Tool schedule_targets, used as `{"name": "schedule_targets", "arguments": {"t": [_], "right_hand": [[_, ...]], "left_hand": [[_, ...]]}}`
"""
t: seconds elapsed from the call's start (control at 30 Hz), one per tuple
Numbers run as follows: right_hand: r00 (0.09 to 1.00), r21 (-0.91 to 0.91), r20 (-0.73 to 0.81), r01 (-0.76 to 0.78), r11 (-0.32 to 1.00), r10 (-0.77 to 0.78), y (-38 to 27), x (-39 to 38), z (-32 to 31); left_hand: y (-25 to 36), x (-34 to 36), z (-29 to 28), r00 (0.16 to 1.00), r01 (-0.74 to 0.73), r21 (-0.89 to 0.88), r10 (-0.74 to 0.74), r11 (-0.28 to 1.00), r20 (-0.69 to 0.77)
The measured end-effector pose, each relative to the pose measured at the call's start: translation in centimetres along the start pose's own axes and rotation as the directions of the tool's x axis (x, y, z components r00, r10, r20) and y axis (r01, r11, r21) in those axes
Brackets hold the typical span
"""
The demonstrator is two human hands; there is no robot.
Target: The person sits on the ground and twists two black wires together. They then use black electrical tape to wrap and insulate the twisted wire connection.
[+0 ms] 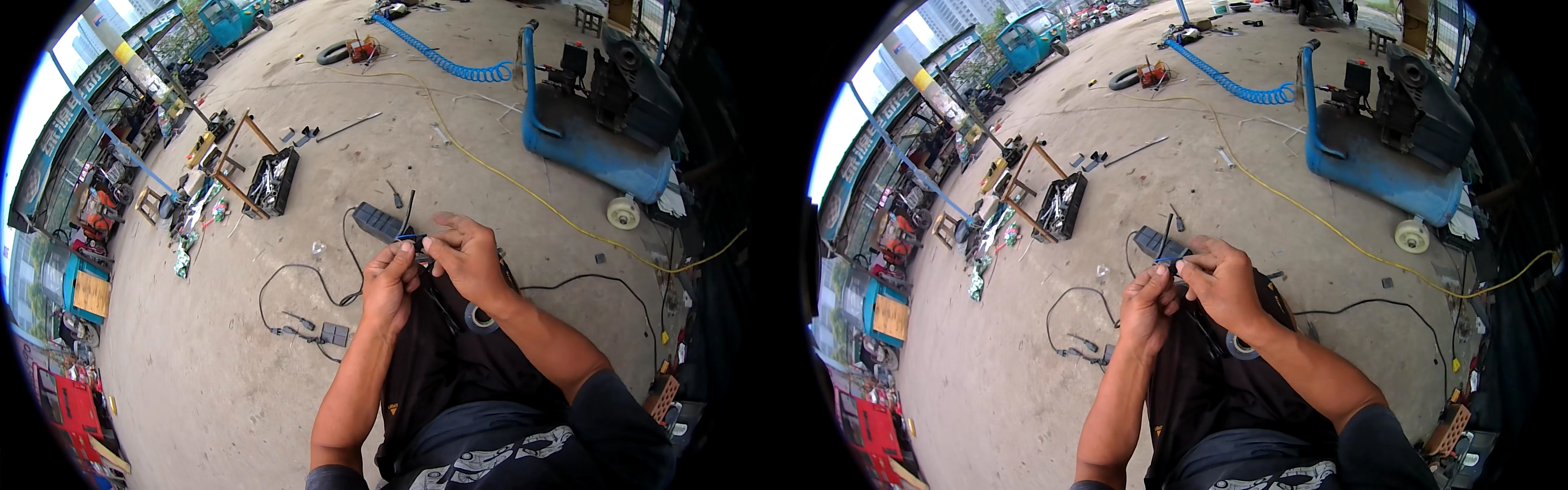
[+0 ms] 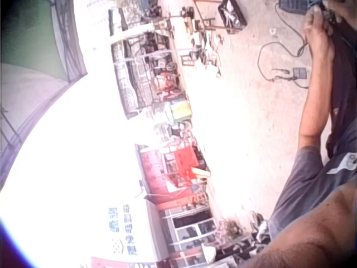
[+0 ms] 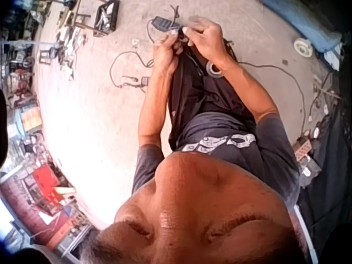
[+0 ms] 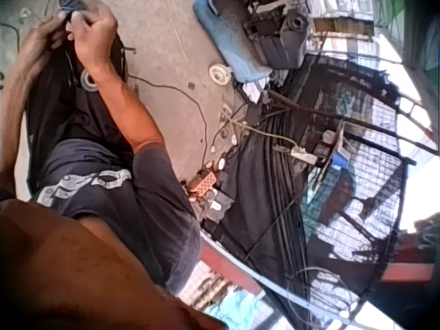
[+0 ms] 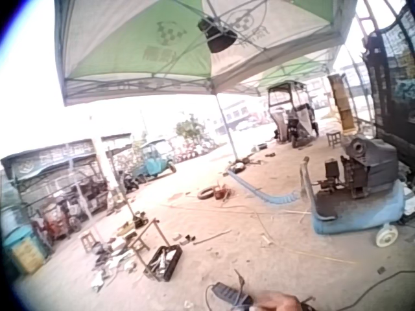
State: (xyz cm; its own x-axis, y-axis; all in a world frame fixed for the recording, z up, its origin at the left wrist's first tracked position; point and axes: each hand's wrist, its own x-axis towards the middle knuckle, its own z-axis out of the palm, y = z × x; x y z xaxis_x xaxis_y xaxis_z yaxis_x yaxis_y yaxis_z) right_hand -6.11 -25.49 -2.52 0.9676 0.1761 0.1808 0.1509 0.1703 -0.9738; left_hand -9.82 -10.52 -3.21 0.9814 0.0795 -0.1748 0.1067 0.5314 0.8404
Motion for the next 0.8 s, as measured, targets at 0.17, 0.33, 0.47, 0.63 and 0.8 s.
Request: {"name": "schedule_targets", "arguments": {"t": [0.17, 0.33, 0.47, 0.63, 0.8], "right_hand": [[0.998, 0.182, -0.057, -0.004, 0.983, 0.015, 0.8, 0.3, 0.9], [0.999, 0.235, -0.012, 0.036, 0.971, -0.034, 0.6, 0.2, 0.8], [0.993, 0.264, 0.040, 0.099, 0.959, -0.113, 1.0, 0.0, 0.9], [0.951, 0.030, 0.158, 0.265, 0.964, -0.266, 1.7, 0.0, 0.4], [0.842, -0.331, 0.299, 0.534, 0.778, -0.450, 0.7, -0.2, 0.1]], "left_hand": [[-0.2, 0.0, -0.4, 1.000, -0.005, -0.036, 0.004, 0.999, -0.021], [-0.7, 0.3, -0.6, 0.998, -0.048, -0.093, 0.045, 0.995, -0.042], [-0.8, 0.7, -0.8, 0.997, -0.064, -0.167, 0.055, 0.984, -0.061], [-0.7, 0.6, -0.5, 0.989, -0.102, -0.179, 0.081, 0.979, -0.122], [-1.1, 0.9, -1.8, 0.989, -0.094, -0.117, 0.080, 0.989, -0.121]]}}
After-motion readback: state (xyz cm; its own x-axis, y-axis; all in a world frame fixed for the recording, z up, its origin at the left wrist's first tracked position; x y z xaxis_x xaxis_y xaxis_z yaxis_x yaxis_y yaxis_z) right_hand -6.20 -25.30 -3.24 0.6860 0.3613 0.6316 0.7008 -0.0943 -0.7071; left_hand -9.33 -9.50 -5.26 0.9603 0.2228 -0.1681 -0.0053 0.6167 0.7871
